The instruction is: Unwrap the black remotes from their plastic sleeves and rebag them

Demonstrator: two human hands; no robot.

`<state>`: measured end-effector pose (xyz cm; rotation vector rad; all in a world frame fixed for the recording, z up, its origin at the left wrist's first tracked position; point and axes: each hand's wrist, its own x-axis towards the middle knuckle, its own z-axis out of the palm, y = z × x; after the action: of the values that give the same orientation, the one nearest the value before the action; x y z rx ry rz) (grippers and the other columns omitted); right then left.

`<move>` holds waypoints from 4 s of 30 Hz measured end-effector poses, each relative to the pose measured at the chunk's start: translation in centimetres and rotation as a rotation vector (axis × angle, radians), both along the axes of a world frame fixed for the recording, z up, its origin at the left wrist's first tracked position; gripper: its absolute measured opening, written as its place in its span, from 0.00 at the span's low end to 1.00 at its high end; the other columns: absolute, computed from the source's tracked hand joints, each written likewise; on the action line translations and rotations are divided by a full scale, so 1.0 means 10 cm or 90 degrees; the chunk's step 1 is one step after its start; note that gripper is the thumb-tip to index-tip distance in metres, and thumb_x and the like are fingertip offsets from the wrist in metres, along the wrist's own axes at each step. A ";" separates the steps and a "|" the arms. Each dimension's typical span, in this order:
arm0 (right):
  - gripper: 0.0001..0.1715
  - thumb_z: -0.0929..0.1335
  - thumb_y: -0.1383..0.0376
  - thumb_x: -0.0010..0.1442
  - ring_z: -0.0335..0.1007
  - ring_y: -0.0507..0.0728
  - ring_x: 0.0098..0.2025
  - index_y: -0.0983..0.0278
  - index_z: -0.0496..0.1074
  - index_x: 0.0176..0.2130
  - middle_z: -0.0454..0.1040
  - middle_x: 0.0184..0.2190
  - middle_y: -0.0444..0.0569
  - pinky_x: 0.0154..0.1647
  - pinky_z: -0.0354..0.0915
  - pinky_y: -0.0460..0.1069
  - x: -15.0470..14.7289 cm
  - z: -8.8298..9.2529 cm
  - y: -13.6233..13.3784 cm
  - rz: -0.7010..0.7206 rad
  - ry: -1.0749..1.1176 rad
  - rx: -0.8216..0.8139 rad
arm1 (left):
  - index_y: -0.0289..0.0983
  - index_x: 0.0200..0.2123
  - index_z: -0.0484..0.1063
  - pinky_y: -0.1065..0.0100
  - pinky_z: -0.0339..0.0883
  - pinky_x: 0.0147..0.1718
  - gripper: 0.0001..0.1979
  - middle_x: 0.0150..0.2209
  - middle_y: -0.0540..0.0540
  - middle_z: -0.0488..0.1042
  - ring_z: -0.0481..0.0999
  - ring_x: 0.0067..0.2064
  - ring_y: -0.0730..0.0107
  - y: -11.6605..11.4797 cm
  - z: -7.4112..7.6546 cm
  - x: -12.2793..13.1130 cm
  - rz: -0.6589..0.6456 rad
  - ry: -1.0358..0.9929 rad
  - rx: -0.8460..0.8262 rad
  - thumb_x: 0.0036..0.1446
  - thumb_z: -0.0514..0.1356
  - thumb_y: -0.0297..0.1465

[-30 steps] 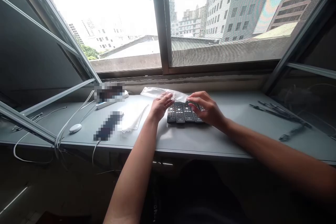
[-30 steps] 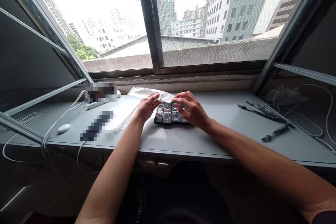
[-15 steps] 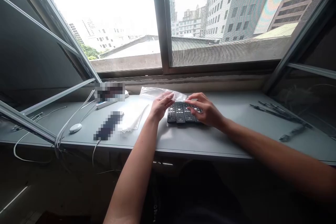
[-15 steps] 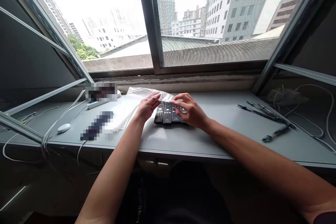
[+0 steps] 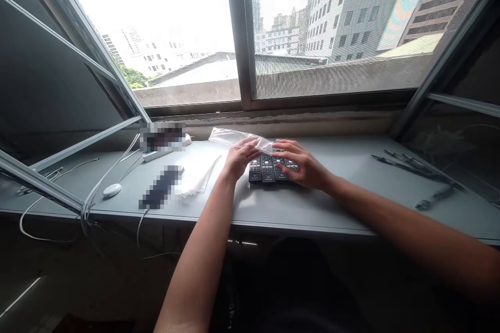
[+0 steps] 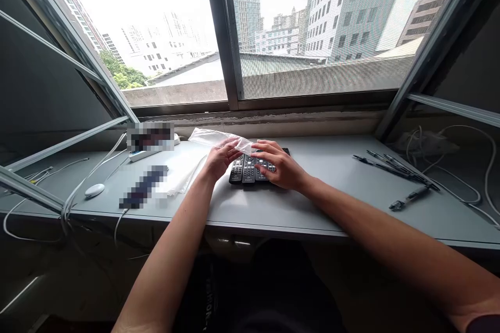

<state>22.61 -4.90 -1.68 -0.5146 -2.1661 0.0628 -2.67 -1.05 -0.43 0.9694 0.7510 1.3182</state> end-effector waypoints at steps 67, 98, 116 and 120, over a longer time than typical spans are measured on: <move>0.37 0.75 0.62 0.73 0.57 0.70 0.80 0.51 0.69 0.76 0.75 0.71 0.54 0.76 0.65 0.70 -0.01 0.06 -0.09 0.040 -0.010 -0.096 | 0.41 0.64 0.78 0.64 0.78 0.36 0.25 0.65 0.35 0.79 0.79 0.65 0.46 -0.04 0.09 -0.06 -0.104 -0.085 -0.016 0.73 0.57 0.47; 0.26 0.74 0.59 0.73 0.51 0.72 0.82 0.50 0.79 0.68 0.69 0.75 0.50 0.80 0.54 0.73 0.00 0.03 -0.06 0.042 -0.030 -0.106 | 0.32 0.63 0.77 0.70 0.76 0.32 0.27 0.63 0.31 0.80 0.83 0.61 0.52 -0.03 0.12 -0.05 -0.064 -0.132 -0.014 0.80 0.47 0.43; 0.34 0.74 0.59 0.73 0.54 0.73 0.81 0.51 0.72 0.74 0.70 0.75 0.53 0.78 0.60 0.72 -0.02 0.05 -0.09 0.092 -0.018 -0.103 | 0.35 0.51 0.82 0.73 0.77 0.36 0.16 0.50 0.38 0.85 0.85 0.44 0.65 -0.07 0.04 0.00 -0.088 -0.051 0.010 0.61 0.75 0.32; 0.38 0.75 0.60 0.73 0.58 0.73 0.80 0.51 0.68 0.76 0.75 0.71 0.54 0.78 0.61 0.72 -0.02 0.04 -0.08 0.090 -0.014 -0.096 | 0.33 0.45 0.83 0.78 0.71 0.27 0.13 0.48 0.39 0.85 0.83 0.39 0.71 -0.04 0.05 -0.02 -0.044 -0.048 0.016 0.60 0.75 0.34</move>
<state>22.43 -5.70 -1.28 -0.4480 -2.2282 0.3010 -2.84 -1.46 0.06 0.9521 0.6401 1.2996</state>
